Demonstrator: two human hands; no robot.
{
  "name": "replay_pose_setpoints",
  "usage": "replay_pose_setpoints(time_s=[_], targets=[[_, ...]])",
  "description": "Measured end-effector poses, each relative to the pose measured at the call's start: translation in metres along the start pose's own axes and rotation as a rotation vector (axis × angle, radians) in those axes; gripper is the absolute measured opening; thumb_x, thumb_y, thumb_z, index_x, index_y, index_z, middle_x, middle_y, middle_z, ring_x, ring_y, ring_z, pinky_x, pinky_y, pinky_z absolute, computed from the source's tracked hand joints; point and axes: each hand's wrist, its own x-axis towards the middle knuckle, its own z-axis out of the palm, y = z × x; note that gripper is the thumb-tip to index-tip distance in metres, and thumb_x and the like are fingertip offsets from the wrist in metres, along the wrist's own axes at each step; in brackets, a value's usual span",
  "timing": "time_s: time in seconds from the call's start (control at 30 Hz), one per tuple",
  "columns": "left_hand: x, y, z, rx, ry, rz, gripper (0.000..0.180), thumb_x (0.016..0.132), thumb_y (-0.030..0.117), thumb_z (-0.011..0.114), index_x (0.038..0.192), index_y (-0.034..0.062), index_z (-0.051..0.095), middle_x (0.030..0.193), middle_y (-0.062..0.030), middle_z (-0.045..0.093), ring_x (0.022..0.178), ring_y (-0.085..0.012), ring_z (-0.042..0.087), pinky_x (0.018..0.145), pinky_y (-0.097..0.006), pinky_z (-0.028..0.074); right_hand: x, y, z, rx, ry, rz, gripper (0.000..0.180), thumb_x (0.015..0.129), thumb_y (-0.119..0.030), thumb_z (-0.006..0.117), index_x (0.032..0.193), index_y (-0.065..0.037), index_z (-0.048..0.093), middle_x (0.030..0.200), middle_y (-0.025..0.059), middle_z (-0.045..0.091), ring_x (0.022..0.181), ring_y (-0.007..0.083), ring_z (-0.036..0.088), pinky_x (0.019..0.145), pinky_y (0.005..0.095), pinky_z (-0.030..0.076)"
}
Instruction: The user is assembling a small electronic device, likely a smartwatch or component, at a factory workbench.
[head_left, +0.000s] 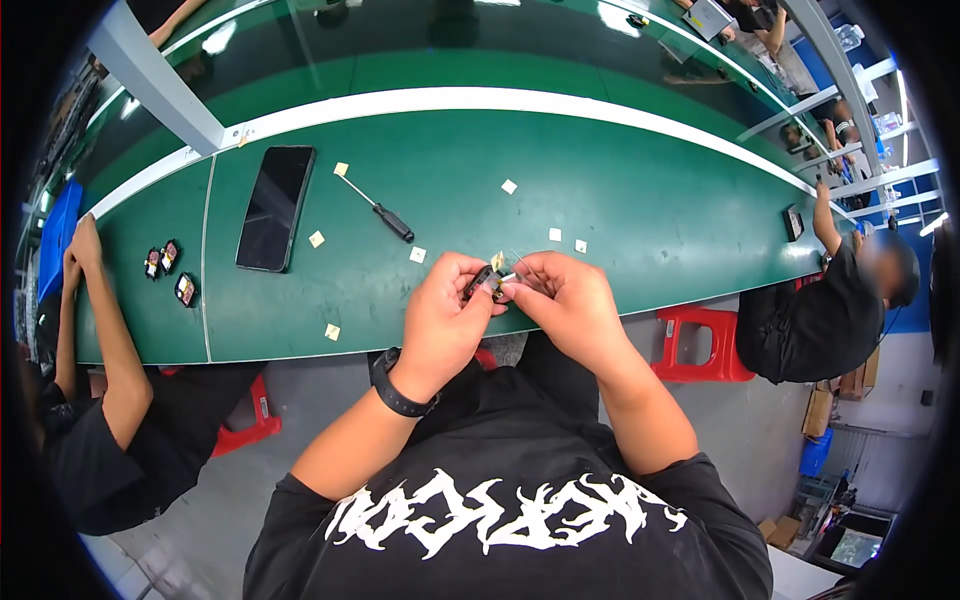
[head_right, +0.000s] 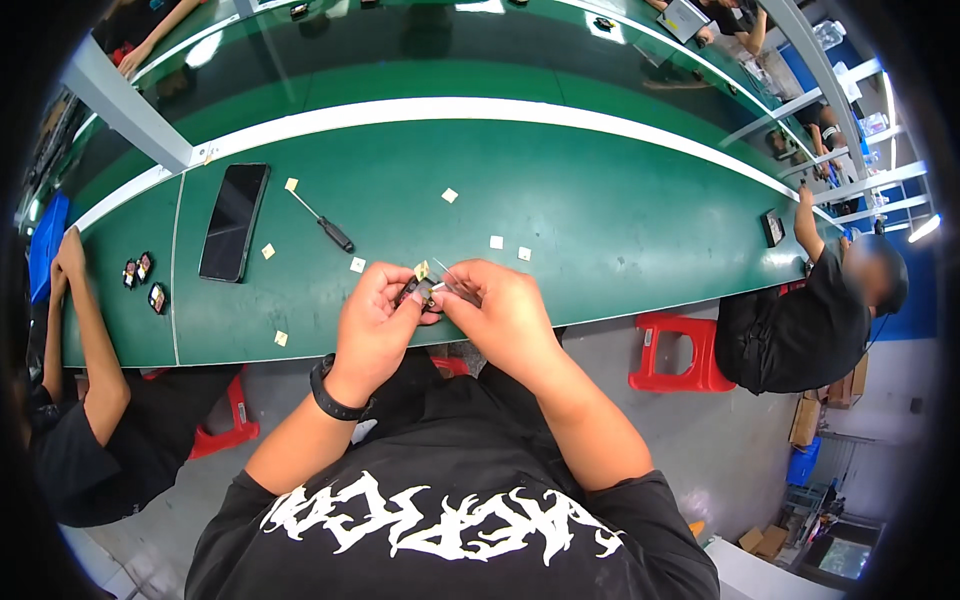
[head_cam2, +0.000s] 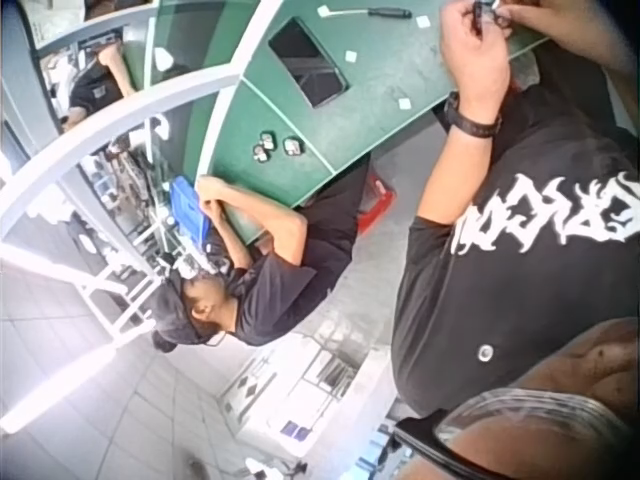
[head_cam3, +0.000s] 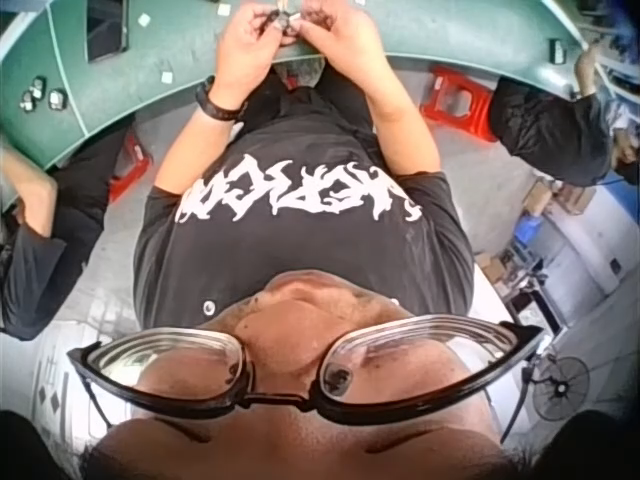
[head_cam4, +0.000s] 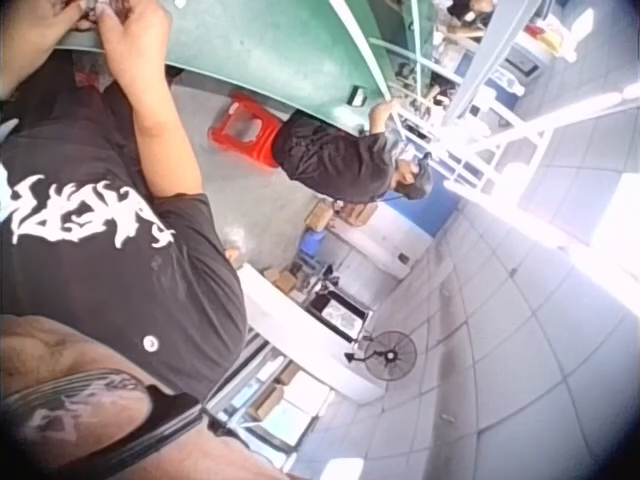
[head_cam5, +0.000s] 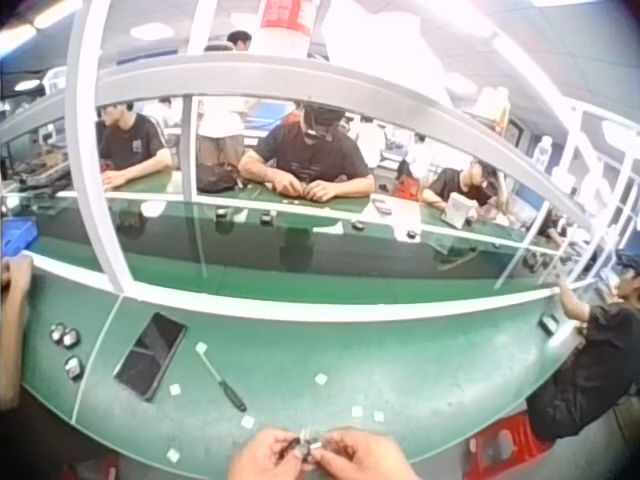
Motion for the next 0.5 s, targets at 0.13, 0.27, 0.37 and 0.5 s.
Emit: replay_pose_setpoints(time_s=[0.13, 0.27, 0.37, 0.5], targets=[[0.000, -0.001, 0.000, 0.010, -0.004, 0.020, 0.014, 0.099, -0.003, 0.054, 0.113, -0.0038, 0.051, 0.109, -0.0122, 0.064, 0.097, -0.0159, 0.066, 0.085, -0.030, 0.059, -0.002, -0.005, 0.004, -0.006, 0.006, 0.105, 0.017, 0.091, -0.008, 0.072, 0.099, 0.006, 0.069, 0.079, 0.0079, 0.073, 0.071, 0.0076, 0.065, 0.064, 0.0257, 0.052], [-0.001, -0.002, 0.000, -0.011, -0.016, 0.036, 0.013, 0.099, -0.004, 0.053, 0.112, -0.0030, 0.052, 0.109, -0.0113, 0.064, 0.099, -0.0153, 0.066, 0.087, -0.030, 0.058, -0.005, -0.006, 0.009, 0.036, 0.052, 0.020, 0.017, 0.090, -0.008, 0.073, 0.100, 0.005, 0.070, 0.079, 0.0095, 0.073, 0.069, 0.0088, 0.066, 0.062, 0.0270, 0.052], [-0.001, -0.004, -0.003, 0.007, -0.031, 0.037, 0.013, 0.100, -0.004, 0.052, 0.112, -0.0029, 0.052, 0.110, -0.0115, 0.064, 0.100, -0.0152, 0.066, 0.088, -0.030, 0.058, -0.005, -0.014, 0.008, -0.146, 0.046, -0.018, 0.013, 0.089, -0.007, 0.073, 0.097, 0.003, 0.071, 0.082, 0.0122, 0.073, 0.070, 0.0151, 0.070, 0.064, 0.0300, 0.054], [-0.001, -0.007, -0.005, 0.013, -0.045, 0.039, 0.014, 0.100, -0.004, 0.050, 0.114, -0.0030, 0.052, 0.112, -0.0123, 0.064, 0.102, -0.0156, 0.066, 0.090, -0.032, 0.057, -0.005, -0.013, 0.008, -0.289, 0.061, -0.190, 0.012, 0.087, -0.003, 0.073, 0.095, 0.006, 0.072, 0.083, 0.0109, 0.072, 0.073, 0.0109, 0.067, 0.065, 0.0264, 0.053]])
